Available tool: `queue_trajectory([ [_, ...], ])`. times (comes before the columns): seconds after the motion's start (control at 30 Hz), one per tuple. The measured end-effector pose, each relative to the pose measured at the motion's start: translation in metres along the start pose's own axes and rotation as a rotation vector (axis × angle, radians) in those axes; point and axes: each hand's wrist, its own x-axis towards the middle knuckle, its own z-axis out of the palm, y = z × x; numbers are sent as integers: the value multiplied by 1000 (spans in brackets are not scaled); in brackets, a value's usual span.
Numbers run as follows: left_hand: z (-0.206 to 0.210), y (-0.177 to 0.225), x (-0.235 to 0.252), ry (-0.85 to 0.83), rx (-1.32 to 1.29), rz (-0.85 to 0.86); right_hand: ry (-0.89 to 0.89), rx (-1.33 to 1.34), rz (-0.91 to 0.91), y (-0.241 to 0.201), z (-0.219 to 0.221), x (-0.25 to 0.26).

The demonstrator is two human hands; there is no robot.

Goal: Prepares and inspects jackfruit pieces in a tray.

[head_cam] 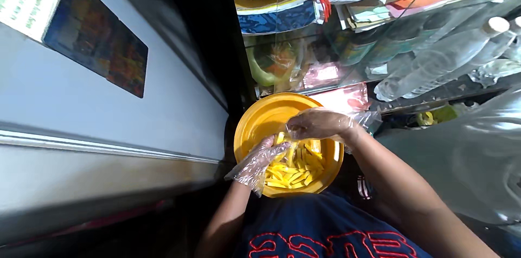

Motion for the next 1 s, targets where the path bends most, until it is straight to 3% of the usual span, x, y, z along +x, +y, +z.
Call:
queue_trajectory([
  [0.17,0,-1,4,22,72,25,21,127,80,-1,5,5],
  [0.3,-2,0,4,32,126,39,42,203,34,3,9,8],
  [0.6,5,1,1,55,142,64,-54,133,44,-4,12,11],
  [0.8,-11,-6,7,-150,-28,55,90,207,-38,12,6,6],
  [1.0,-14,1,4,-97,112,85,283,241,-39,8,2,-3],
])
